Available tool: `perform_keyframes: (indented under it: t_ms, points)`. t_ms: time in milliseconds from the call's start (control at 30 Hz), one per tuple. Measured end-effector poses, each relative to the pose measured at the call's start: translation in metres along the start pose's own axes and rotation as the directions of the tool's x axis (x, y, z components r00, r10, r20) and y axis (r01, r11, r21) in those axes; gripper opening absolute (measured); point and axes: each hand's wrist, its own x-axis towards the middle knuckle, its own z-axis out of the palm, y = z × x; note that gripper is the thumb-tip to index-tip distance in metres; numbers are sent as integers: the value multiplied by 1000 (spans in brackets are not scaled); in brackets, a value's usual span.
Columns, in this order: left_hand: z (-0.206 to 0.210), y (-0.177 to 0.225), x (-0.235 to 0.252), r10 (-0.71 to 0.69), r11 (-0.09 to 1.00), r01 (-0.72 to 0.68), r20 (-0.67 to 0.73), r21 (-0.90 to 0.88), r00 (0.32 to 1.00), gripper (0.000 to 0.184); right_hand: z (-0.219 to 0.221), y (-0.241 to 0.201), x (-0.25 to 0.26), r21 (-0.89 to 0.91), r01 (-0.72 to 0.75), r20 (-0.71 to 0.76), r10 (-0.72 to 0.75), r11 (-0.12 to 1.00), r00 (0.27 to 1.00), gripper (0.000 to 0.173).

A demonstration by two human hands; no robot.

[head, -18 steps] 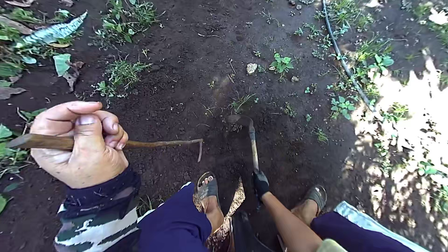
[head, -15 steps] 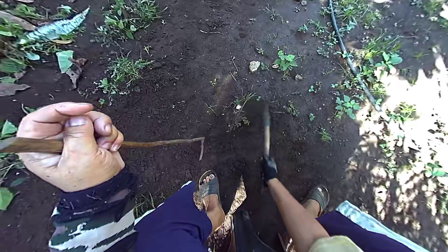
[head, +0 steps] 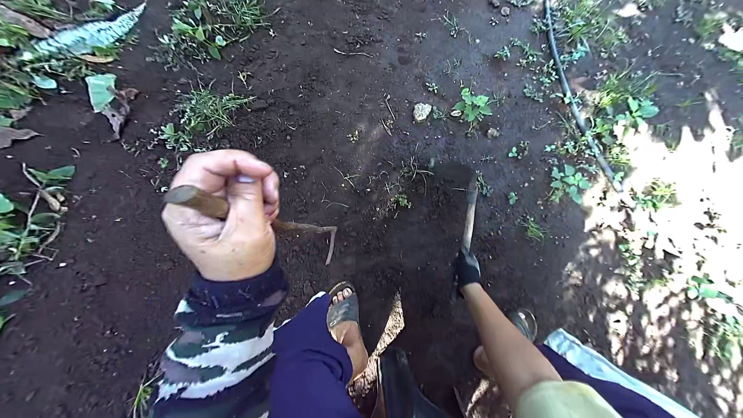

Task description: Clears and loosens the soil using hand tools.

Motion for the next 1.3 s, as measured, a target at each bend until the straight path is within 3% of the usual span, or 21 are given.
perform_keyframes:
  t_ms: [67,100,167,233,333,400,467,533,633,700,767,833,933,1033,1167,1233,1300]
  points:
    - [18,5,-4,3,1000,-4,48,6,999,18,33,-36,-2,269,-54,-35,65,962,997,49]
    - [26,6,-6,17,1000,-17,76,1,997,18,55,-41,-2,297,-55,-64,77,953,995,48]
    - [41,7,-12,39,999,-37,127,-19,991,18,84,-8,-17,92,-43,-58,48,995,997,50]
    - [51,5,-10,62,998,-59,151,-27,987,16,87,48,-41,-175,-17,51,27,984,998,52]
    - [49,1,-5,45,999,-45,168,-3,985,16,51,97,-60,-350,-87,108,132,933,985,52]
    - [47,2,-4,24,1000,-26,171,5,985,16,16,90,-51,-341,-85,113,131,936,985,51]
    - [47,1,-3,37,999,-37,152,-6,988,17,-2,57,-33,-239,-3,107,29,971,994,51]
    - [45,3,-8,39,999,-38,154,-6,987,18,7,9,-18,16,55,82,-56,998,995,48]
    - [48,6,-14,41,999,-41,211,-4,977,17,53,-70,11,439,-18,15,13,898,1000,49]
    - [51,8,-17,45,999,-47,245,-1,968,15,90,-65,23,277,-11,-30,20,961,999,50]
    - [51,6,-16,59,998,-61,255,-2,965,14,108,-13,19,-81,40,86,-32,996,996,52]
    - [48,3,-12,52,999,-50,238,-15,970,14,97,35,-4,-293,53,199,7,954,980,52]
    - [42,1,-7,30,999,-27,206,-19,978,15,63,65,-20,-193,-79,197,117,978,973,51]
    - [43,1,-7,40,999,-37,206,-21,978,15,43,26,-9,-97,-6,169,22,995,985,52]
    - [48,3,-11,57,998,-56,233,-14,971,16,98,-27,2,224,-74,84,56,972,995,51]
    - [49,3,-10,58,998,-54,236,-24,970,16,114,-1,-16,17,-62,126,60,998,990,51]
    - [48,0,-6,46,998,-38,221,-41,974,16,107,60,-39,-265,-3,242,70,964,968,53]
